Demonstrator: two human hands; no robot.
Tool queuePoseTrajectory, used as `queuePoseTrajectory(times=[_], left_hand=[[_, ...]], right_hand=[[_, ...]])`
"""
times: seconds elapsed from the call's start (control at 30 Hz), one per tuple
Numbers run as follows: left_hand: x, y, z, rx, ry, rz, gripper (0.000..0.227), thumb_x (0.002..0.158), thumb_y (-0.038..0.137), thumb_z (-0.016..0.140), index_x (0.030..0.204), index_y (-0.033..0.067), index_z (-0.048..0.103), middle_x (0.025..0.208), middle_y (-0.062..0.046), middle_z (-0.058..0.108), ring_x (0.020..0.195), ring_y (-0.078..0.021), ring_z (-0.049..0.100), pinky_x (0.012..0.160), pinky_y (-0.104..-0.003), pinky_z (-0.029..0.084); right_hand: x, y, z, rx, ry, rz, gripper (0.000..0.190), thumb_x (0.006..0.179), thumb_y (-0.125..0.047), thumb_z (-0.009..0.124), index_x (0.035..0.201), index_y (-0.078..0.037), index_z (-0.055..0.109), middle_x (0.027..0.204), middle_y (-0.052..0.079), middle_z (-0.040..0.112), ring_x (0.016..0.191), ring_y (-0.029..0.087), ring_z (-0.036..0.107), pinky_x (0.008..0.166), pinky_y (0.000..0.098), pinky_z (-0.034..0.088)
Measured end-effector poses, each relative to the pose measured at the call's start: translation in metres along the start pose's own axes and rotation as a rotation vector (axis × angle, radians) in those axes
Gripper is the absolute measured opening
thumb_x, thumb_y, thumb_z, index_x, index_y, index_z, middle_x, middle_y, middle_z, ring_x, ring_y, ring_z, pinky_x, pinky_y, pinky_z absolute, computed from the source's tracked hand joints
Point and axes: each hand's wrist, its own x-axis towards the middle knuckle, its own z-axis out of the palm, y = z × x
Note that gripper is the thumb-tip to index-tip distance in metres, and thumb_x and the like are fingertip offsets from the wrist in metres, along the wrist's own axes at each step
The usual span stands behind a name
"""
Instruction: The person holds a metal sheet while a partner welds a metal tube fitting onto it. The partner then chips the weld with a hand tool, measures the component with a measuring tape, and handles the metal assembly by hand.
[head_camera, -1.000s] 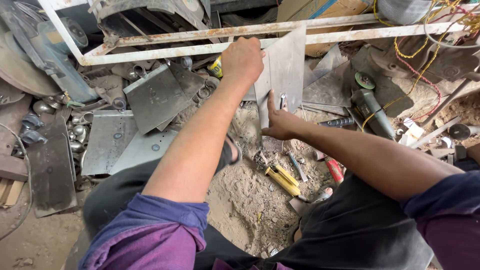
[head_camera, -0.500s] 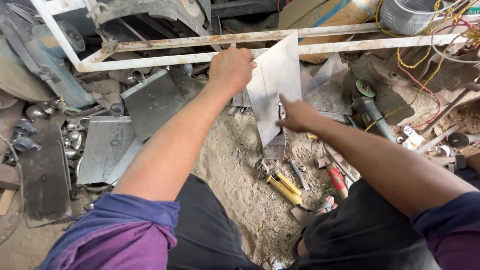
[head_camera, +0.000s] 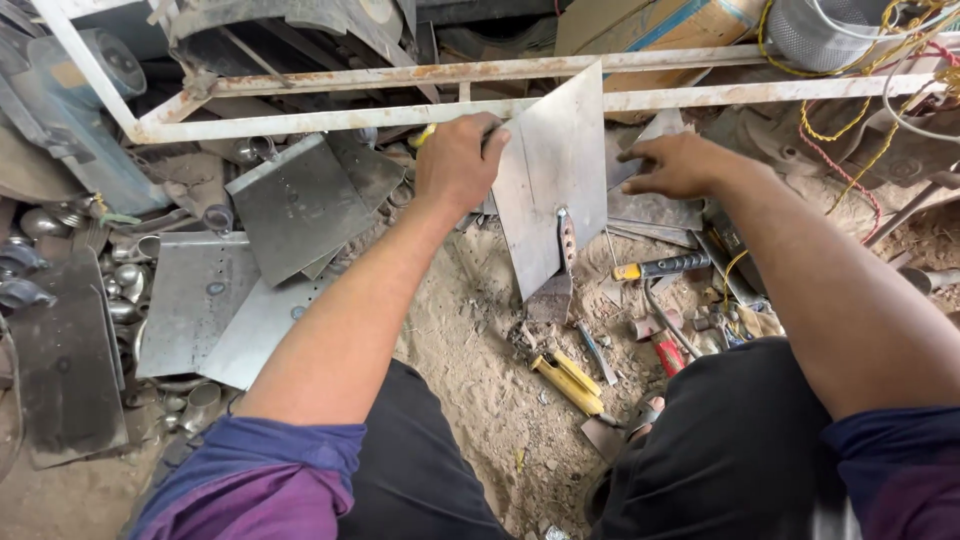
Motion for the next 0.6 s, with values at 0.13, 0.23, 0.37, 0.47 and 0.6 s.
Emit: queuePoseTrajectory(times=[0.13,0.23,0.37,0.47,0.6], left_hand=[[0.0,0.001,-0.003,-0.025,-0.067,0.103,0.028,0.095,0.032,0.068,0.11,0.0104,0.076,0.104,-0.012,0.076,0.088,-0.0309,0.074,0.081,-0.044,0.056],[0.003,-0.02,0.002,-0.063,0.041,0.258,0.027,0.094,0.028,0.071,0.11,0.0077,0.078,0.103,-0.015,0.077,0.091,-0.0352,0.072,0.079,-0.045,0.056],[0.011,-0.045,0.0,-0.099,-0.003,0.225,0.024,0.095,0.027,0.072,0.11,0.0084,0.078,0.099,-0.014,0.077,0.087,-0.0331,0.074,0.079,-0.043,0.057],[0.012,-0.068,0.006,-0.211,-0.028,0.173,0.025,0.095,0.027,0.072,0.11,0.0088,0.077,0.101,-0.013,0.077,0.084,-0.0293,0.077,0.078,-0.039,0.059],[0.01,-0.078,-0.002,-0.188,0.042,0.229,0.024,0.095,0.024,0.074,0.11,0.0063,0.078,0.103,-0.014,0.078,0.091,-0.0317,0.075,0.079,-0.039,0.058]], right_hand=[[0.009,-0.023,-0.012,0.144,0.199,0.078,0.049,0.104,-0.054,0.061,0.116,-0.009,0.076,0.099,0.016,0.078,0.091,0.031,0.074,0.088,0.0438,0.056],[0.011,-0.027,-0.02,0.206,0.469,0.049,0.048,0.106,-0.05,0.064,0.101,-0.005,0.079,0.086,0.015,0.076,0.077,0.028,0.074,0.077,0.0436,0.057],[0.02,-0.007,-0.021,0.204,0.633,-0.128,0.043,0.101,-0.046,0.069,0.107,-0.005,0.076,0.084,0.015,0.074,0.074,0.026,0.072,0.071,0.0412,0.056],[0.024,0.005,-0.011,0.192,0.52,-0.006,0.046,0.095,-0.049,0.073,0.113,-0.006,0.075,0.089,0.016,0.075,0.08,0.028,0.073,0.077,0.0433,0.058],[0.042,0.02,0.009,0.13,0.3,-0.088,0.069,0.081,-0.054,0.082,0.133,-0.01,0.066,0.106,0.02,0.074,0.097,0.035,0.07,0.091,0.0457,0.054]])
